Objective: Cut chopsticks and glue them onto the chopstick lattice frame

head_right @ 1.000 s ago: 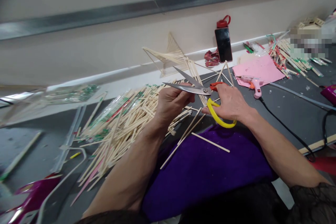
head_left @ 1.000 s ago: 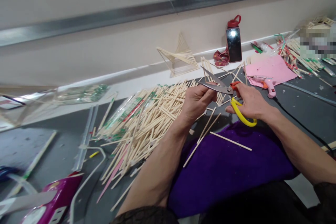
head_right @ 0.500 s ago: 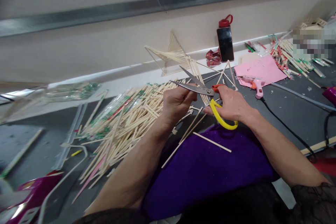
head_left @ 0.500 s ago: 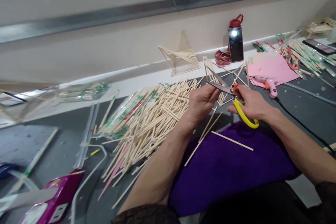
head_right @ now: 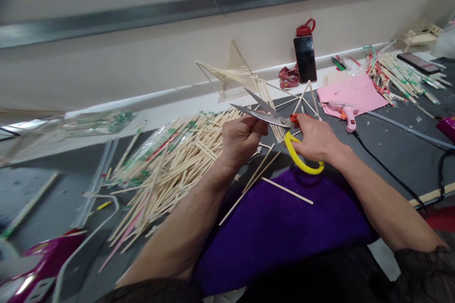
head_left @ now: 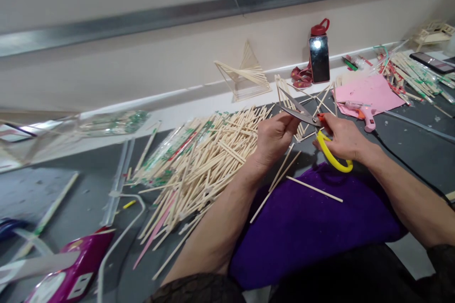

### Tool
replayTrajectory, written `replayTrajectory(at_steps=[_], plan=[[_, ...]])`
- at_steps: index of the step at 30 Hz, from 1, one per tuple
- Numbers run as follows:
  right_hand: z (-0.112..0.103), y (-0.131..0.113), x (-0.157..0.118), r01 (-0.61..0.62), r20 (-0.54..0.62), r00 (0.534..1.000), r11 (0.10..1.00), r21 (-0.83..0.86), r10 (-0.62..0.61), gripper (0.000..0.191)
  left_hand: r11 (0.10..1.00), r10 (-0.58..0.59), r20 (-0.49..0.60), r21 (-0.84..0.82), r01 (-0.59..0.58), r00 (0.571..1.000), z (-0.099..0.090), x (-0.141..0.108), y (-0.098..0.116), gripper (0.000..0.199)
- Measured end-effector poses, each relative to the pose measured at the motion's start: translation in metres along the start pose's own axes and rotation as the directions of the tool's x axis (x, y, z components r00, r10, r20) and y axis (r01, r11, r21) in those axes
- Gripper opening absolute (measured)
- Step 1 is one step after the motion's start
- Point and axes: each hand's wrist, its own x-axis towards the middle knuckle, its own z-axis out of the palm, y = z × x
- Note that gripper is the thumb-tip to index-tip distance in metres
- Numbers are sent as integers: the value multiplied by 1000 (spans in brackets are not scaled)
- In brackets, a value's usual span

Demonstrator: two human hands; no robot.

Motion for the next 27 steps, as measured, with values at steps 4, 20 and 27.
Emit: replayTrajectory(at_steps=[4,20,27], plan=[[1,-1,0,-25,-13,1000,999,-37,24,36,999,-24,14,-26,24,1000,0,0,0,38],[6,4,3,11,-76,997,998,-58,-16,53,928,-228,7,-302,219,974,4,1,1,11],[6,8,4,50,-82,995,994,-100,-58,57,943,-204,38,-261,206,978,5,-1,-1,29]])
